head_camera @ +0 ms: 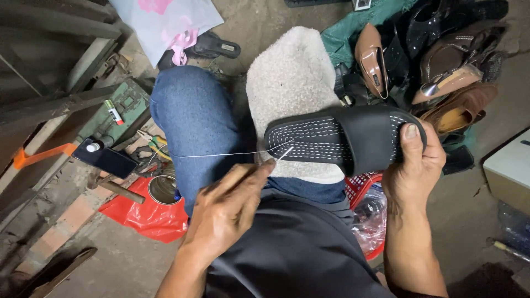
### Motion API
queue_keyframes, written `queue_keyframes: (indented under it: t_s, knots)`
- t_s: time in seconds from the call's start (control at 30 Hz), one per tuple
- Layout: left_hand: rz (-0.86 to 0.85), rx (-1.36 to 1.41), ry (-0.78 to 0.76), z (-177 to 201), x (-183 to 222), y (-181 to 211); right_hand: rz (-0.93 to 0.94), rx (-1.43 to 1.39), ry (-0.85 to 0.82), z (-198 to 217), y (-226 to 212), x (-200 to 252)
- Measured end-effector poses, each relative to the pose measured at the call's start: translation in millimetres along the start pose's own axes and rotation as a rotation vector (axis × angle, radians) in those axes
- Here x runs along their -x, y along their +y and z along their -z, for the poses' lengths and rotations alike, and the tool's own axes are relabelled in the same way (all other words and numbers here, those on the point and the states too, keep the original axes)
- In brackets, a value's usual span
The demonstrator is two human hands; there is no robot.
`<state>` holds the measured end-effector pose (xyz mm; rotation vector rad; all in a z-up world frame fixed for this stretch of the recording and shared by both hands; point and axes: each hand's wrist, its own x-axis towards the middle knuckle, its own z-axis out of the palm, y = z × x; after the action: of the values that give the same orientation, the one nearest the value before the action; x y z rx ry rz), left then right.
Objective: Stitching the sole of a black sandal to repair it in a workshop environment.
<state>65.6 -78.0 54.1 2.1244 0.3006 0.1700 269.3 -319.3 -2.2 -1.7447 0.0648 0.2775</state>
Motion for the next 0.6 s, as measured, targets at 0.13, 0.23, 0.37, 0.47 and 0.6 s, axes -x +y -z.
queue_keyframes:
  t_s: [0.13, 0.23, 0.37, 0.47, 0.6]
  knots:
    - [0.014, -0.063, -0.042, -14, 2, -5, 0.012, 0.011, 0.002, 1, 2, 0]
    - [0.03, -0.109, -0.085, -20, 0, -7, 0.025, -0.004, -0.014, 0, 3, 0]
    - [0.007, -0.116, -0.029, -21, -2, -7, 0.041, 0.017, 0.004, 1, 5, -1]
    - [0.008, -0.133, -0.022, -21, -2, -6, 0.043, 0.005, 0.0, 2, 7, -1]
    - [0.022, -0.166, -0.028, -23, -4, -6, 0.075, 0.044, -0.028, 2, 4, 0]
